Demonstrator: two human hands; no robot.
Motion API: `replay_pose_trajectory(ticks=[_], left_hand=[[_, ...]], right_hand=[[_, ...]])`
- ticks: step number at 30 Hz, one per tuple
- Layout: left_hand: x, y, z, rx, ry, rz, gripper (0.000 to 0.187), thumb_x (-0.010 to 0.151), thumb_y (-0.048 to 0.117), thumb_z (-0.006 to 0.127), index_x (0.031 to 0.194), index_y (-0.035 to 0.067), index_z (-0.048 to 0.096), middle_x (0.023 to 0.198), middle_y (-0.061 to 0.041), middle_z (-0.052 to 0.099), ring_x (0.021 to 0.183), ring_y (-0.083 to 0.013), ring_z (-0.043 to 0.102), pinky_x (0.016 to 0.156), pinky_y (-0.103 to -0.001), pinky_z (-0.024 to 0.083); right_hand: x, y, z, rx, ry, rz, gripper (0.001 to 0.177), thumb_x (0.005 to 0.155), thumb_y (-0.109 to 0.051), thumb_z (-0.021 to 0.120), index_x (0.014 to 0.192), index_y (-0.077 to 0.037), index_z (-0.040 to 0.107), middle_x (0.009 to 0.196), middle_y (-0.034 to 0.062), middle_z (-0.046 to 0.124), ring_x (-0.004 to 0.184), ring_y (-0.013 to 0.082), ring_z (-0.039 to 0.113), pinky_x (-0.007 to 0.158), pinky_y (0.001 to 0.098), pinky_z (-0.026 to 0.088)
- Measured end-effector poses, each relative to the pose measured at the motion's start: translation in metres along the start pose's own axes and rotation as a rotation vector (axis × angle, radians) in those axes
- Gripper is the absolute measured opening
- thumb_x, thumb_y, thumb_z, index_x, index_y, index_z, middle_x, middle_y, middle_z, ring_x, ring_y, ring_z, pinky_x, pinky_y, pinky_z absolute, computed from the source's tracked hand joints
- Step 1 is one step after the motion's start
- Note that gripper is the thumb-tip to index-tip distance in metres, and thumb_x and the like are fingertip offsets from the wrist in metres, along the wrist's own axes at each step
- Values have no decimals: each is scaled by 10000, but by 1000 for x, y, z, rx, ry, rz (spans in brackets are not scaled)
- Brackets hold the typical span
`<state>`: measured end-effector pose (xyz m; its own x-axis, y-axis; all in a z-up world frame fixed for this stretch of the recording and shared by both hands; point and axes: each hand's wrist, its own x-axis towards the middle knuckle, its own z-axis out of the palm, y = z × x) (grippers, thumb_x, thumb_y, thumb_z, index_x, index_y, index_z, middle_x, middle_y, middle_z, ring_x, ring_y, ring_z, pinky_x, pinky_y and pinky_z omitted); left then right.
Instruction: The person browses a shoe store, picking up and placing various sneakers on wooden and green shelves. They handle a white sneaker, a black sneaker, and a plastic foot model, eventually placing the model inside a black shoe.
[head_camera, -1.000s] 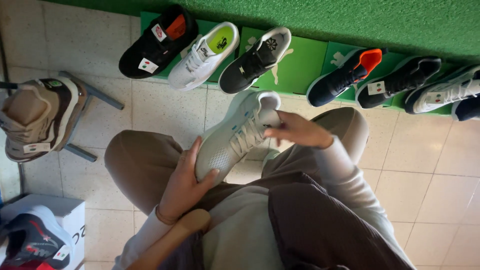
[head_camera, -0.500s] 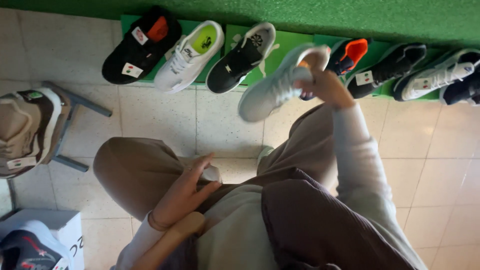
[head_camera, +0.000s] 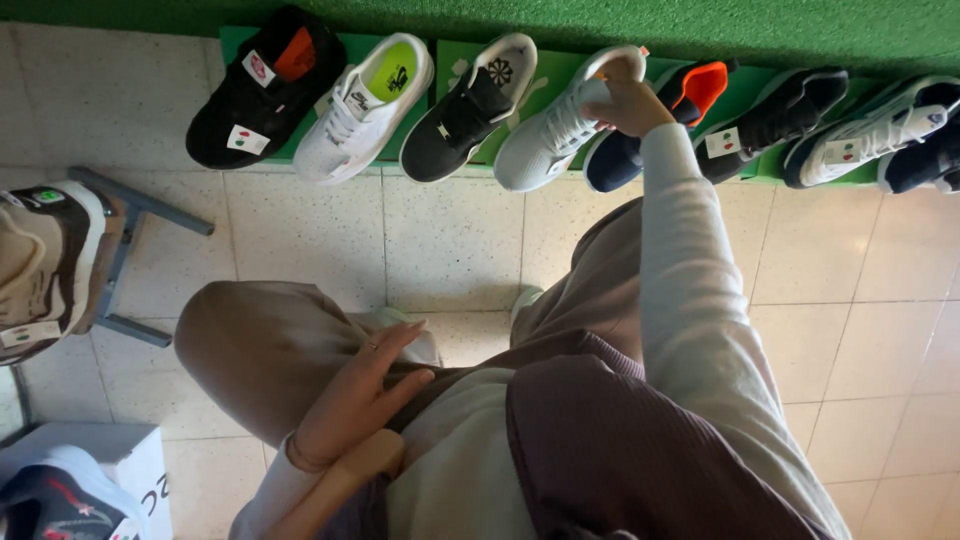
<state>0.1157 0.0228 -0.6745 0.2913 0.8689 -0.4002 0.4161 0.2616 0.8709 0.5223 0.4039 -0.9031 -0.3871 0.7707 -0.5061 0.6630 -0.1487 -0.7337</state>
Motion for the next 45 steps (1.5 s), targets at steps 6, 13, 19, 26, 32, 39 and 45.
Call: replay_pose_trajectory(ticks=[6, 13, 19, 26, 32, 39, 45], left_hand=[[0, 7, -1, -10, 51, 79, 584, 937, 242, 718, 1446, 52, 506, 1403, -223, 581, 1312, -363, 557, 1059, -395, 458], [1, 12, -5, -67, 16, 63, 541, 951, 245, 707, 1426, 56, 531, 1336, -163, 629, 1225, -318, 614, 1021, -371, 485], [0, 11, -6, -71, 28, 106, 532, 953, 257, 707, 1414, 51, 539, 1306, -164, 643, 1177, -314, 644, 983, -365, 511], [-9, 6, -11, -86, 29, 40, 529, 957, 261, 696, 1423, 62, 545, 1302, -158, 653, 1138, -297, 664, 961, -360, 519], [-8, -4, -11, -66, 52, 113, 530, 948, 271, 715, 1401, 46, 556, 1256, -170, 664, 1127, -319, 659, 951, -373, 521], [-10, -5, -17, -89, 51, 119, 539, 948, 282, 713, 1399, 37, 550, 1223, -176, 661, 1094, -319, 663, 929, -372, 524], [-8, -6, -17, -96, 30, 116, 540, 959, 285, 701, 1409, 33, 541, 1226, -181, 661, 1099, -313, 663, 927, -373, 527]], right_hand=[[28, 42, -2, -138, -35, -96, 577, 936, -254, 781, 1392, 4, 539, 1093, 133, 712, 888, 221, 742, 727, 344, 626], [-20, 59, 43, -817, 630, -257, 428, 900, -349, 801, 1167, -37, 681, 1056, 182, 707, 731, 286, 692, 595, 416, 562], [5, -215, 228, -63, -214, -375, 569, 1006, -477, 598, 1464, -161, 479, 1311, 150, 660, 988, 279, 755, 874, 413, 593], [65, -161, 368, -194, -57, -351, 559, 1030, -573, 689, 1329, -115, 570, 1196, 197, 733, 1010, 319, 750, 917, 405, 591], [62, -143, 330, 2, 36, -264, 245, 938, -150, 726, 1129, -157, 574, 863, 142, 718, 774, 242, 724, 715, 374, 575], [90, -94, 338, 424, -131, -191, 441, 868, 31, 705, 1168, -126, 422, 907, 113, 690, 802, 180, 702, 690, 322, 596], [87, -99, 335, 492, -157, -134, 444, 869, 75, 688, 1162, -111, 412, 1015, 128, 712, 909, 178, 714, 758, 309, 618]])
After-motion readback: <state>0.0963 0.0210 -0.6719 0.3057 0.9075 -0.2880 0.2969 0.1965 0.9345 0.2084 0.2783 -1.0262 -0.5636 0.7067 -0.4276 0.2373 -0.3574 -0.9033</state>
